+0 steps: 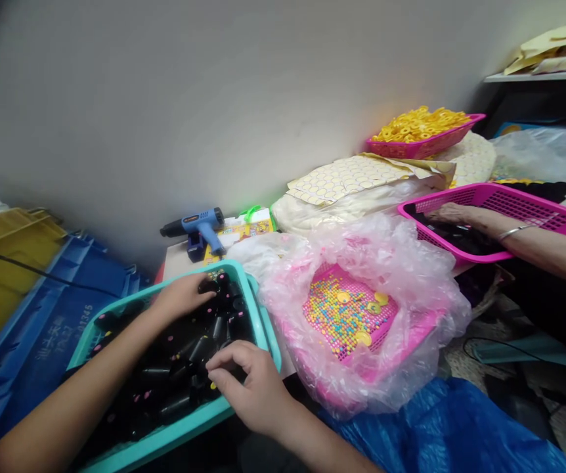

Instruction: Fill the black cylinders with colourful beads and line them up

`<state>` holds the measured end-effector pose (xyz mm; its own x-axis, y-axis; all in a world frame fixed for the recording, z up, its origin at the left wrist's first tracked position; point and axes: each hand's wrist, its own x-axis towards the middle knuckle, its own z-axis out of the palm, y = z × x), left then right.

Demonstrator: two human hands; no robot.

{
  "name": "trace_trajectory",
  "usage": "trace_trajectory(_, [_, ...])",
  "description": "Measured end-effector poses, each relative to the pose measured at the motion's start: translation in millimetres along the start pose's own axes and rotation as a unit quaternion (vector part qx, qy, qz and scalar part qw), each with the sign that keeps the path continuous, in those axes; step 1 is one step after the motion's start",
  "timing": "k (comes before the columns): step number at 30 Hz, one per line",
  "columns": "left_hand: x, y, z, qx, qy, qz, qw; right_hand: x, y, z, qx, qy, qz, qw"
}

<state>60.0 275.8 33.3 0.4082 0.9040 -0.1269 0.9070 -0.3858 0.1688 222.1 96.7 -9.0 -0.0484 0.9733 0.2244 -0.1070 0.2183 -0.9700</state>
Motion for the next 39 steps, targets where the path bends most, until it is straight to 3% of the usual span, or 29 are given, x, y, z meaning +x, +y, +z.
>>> trace_trajectory(3, [-29, 1, -24.3, -0.078, -0.013, 0.051, 0.996, 10, -2, -7, 0.083, 0.027, 0.075, 0.993])
trace_trajectory(6, [-75, 11, -38.8, -0.226, 0.001, 0.098, 0.969, 25, -9, -13, 0.132, 0.045, 0.128, 0.982])
trace_trajectory(9, [-114, 24, -33.5, -0.28, 0.019, 0.09, 0.956, 34, -19, -10, 0.11, 0.021, 0.07, 0.991])
trace_trajectory(12, [-135, 32, -18.4, -0.296, 0.031, 0.07, 0.952, 34, -24, 0, 0.073, -0.01, 0.022, 0.997])
trace_trajectory(18, [-149, 41, 2.5, -0.321, 0.032, 0.077, 0.943, 25, -23, 8, 0.107, 0.007, 0.022, 0.994])
trace_trajectory(24, [-156, 50, 3.7, -0.296, 0.044, 0.095, 0.949, 21, -28, 6, 0.156, -0.019, 0.046, 0.987])
trace_trajectory(32, [-162, 63, 3.9, -0.276, 0.112, 0.174, 0.939, 18, -24, 19, 0.355, -0.075, 0.162, 0.918])
trace_trajectory(39, [-158, 70, 9.8, -0.311, 0.096, 0.173, 0.93, 17, -24, 19, 0.385, -0.063, 0.176, 0.904])
